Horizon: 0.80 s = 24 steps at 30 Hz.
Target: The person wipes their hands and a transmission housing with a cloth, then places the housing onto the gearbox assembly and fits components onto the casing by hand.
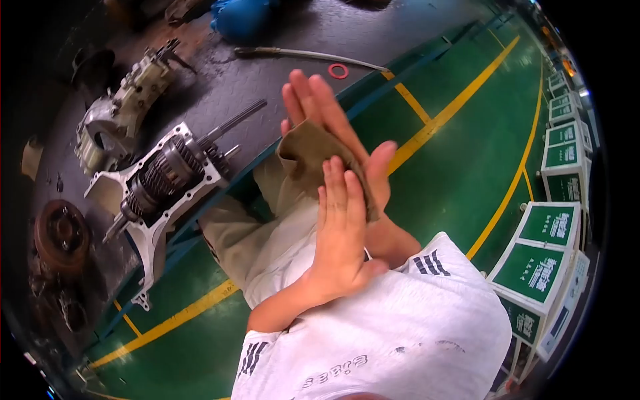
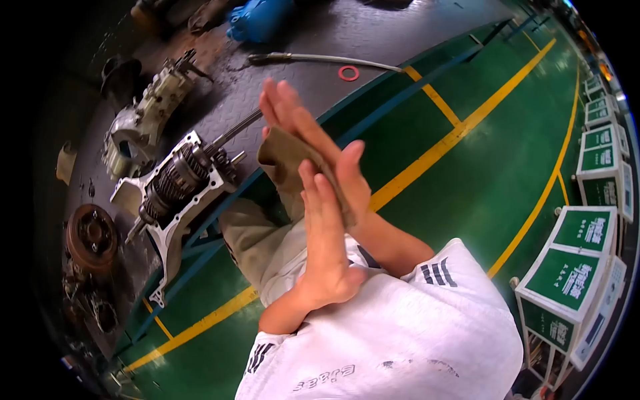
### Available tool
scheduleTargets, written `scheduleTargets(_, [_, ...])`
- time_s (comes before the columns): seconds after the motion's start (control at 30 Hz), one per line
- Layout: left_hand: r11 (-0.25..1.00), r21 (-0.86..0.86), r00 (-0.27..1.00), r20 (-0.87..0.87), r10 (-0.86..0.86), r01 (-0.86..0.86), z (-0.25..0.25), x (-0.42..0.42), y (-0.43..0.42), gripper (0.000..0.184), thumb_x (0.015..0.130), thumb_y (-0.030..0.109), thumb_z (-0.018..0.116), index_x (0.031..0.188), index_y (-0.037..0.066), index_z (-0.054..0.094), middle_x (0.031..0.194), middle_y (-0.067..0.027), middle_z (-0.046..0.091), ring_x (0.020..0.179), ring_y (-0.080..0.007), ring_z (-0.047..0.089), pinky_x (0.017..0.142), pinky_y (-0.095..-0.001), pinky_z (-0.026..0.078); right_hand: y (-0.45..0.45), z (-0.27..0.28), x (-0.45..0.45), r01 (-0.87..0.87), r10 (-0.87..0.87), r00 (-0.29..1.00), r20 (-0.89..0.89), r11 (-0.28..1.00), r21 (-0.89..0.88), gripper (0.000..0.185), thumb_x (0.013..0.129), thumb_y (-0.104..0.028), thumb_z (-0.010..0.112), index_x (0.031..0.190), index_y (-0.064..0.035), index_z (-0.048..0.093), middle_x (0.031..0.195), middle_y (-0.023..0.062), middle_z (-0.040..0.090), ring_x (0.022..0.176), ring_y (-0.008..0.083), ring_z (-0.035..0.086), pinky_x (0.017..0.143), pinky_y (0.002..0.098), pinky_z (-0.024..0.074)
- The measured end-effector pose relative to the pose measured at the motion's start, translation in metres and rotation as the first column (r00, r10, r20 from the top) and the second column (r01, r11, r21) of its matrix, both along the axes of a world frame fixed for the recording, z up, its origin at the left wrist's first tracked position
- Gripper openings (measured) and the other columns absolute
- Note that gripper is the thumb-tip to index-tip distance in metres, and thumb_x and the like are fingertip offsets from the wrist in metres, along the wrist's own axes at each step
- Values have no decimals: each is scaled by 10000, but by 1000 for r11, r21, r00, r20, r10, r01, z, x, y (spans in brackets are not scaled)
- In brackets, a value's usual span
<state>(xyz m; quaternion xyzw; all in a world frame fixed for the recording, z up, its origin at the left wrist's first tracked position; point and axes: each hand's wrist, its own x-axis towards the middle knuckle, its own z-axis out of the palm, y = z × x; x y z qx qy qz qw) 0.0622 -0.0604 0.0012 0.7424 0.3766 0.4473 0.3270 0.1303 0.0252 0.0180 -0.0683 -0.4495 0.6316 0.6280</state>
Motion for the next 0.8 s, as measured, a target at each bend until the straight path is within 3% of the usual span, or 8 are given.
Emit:
scheduleTargets(0.23, [996,-3,979,-181,90,-92,12,-5,9,1024,937,714,331,1574,-50,84,1646,-273,15,1518,-479,-4,1164,-631,16,-4,-3,-13,-184,133,936,-326,974,-130,1071,905,-816,193,1589,1,81,1664,179,92,1541,300,109,1232,397,100])
scheduleTargets(0.27, [988,54,978,-143,150,-144,9,-5,14,949,943,581,403,1576,-47,79,1652,-258,24,1525,-457,12,1183,-591,51,-7,-3,-14,-196,144,935,-324,971,-134,1071,905,-816,193,1589,1,81,1664,179,92,1541,300,109,1232,397,100])
scheduleTargets(0.33, [973,107,971,-103,216,-205,5,-7,26,895,948,448,475,1579,-44,74,1658,-243,32,1532,-435,28,1201,-550,86,-12,-4,-13,-54,52,998,-19,996,-66,1067,909,-811,156,1586,10,79,1664,181,96,1542,300,105,1232,392,89])
scheduleTargets(0.4, [967,146,977,87,196,-208,3,-13,43,837,1003,512,328,1584,-29,65,1661,-231,16,1538,-402,15,1212,-503,45,-18,-6,-15,-20,22,998,55,999,-37,1061,912,-805,112,1586,14,67,1665,183,83,1544,309,85,1232,395,66])
scheduleTargets(0.47, [965,154,967,180,183,-211,1,-16,43,817,1030,543,255,1587,-21,60,1662,-226,7,1541,-385,9,1217,-479,25,-23,-7,-11,41,-57,929,366,998,51,1077,909,-811,156,1581,28,79,1667,179,55,1541,303,83,1235,406,58])
scheduleTargets(0.67, [972,-95,796,560,230,-215,6,-29,40,762,1022,388,356,1588,-17,47,1670,-203,11,1546,-352,51,1224,-456,101,-28,-23,-16,-36,-84,872,483,972,233,952,971,-718,232,1599,-28,37,1678,157,-17,1549,302,4,1235,433,4])
scheduleTargets(0.7, [972,-89,787,573,229,-218,5,-33,39,697,1056,381,268,1594,9,27,1678,-158,1,1547,-289,56,1231,-401,103,-30,-21,-17,-60,-87,812,578,971,230,1004,931,-773,194,1603,-45,30,1673,183,-14,1546,340,-4,1224,471,13])
scheduleTargets(0.8, [962,-126,768,581,270,-242,4,-42,39,736,1046,432,295,1596,17,38,1682,-136,8,1549,-282,54,1230,-400,112,-34,-24,-18,-87,-143,731,667,950,299,1105,870,-851,183,1602,-32,59,1659,234,19,1538,408,11,1204,541,29])
